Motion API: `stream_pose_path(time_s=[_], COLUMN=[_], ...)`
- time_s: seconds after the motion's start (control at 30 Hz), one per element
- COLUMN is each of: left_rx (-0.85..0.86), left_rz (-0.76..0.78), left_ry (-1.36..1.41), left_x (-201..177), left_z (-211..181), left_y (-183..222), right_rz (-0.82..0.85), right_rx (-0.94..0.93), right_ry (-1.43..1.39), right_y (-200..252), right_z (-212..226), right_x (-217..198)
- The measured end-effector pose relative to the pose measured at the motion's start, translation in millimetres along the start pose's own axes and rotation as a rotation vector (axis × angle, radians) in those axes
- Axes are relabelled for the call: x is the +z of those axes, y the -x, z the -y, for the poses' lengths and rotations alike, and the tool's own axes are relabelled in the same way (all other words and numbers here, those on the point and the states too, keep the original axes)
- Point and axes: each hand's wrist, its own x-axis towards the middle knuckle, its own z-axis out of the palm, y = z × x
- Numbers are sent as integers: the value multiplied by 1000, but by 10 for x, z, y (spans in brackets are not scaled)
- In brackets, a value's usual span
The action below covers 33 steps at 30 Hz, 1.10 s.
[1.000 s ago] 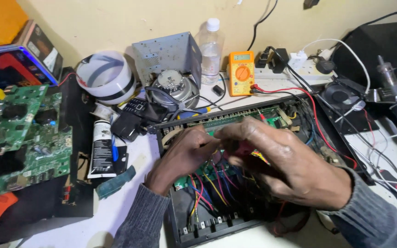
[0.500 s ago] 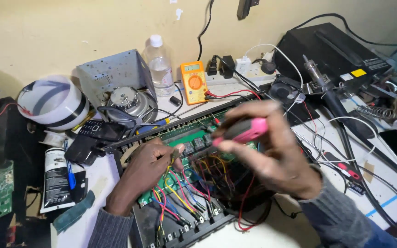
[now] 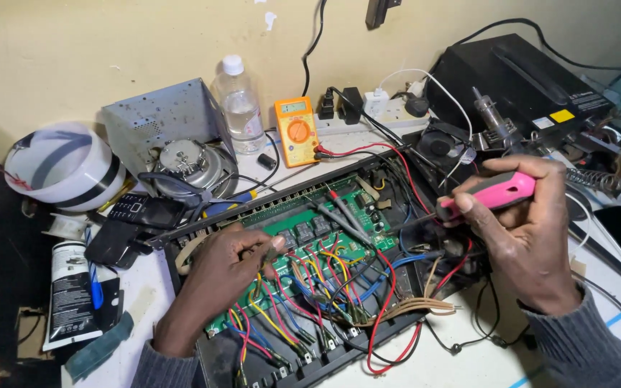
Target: Wiring a circuit board by connecting various colored wires to a terminal block and securing them with a screwdriver.
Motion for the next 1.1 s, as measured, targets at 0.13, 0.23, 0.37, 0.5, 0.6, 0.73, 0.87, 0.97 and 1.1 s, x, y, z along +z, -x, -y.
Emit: stream_pose_path(time_s=[0.13,0.23,0.37,0.5,0.6,0.73,0.87,0.97,1.1], left_rx=[30,-26,-77,-62,-49,-38,-54,-54,-26], left_rz=[-59,-38,-15,-26,-33,-30,-19,-37,-32], left_ry=[-11,-3,20,33,36,36,36,-11,20], left_x=[82,59,29,38,38,44,39,59,59], left_z=[104,26,-16,20,26,48,28,31,52], left_y=[-36,-33,-20,-34,-41,-44,-43,-39,-26], right_rz=[8,-40,-32,-32,-35,-25,12,50,372], right_rx=[-62,-51,-35,-4,8,2,-94,-278,-200], right_ry=[13,65,82,59,67,68,159,365,222], right_y=[75,91,82,74,78,79,12,-89,-256], right_z=[-30,-76,-146,-148,-174,-190,-171,-151,103], right_x=[21,-5,-33,-19,-22,-22,-23,-63,-158])
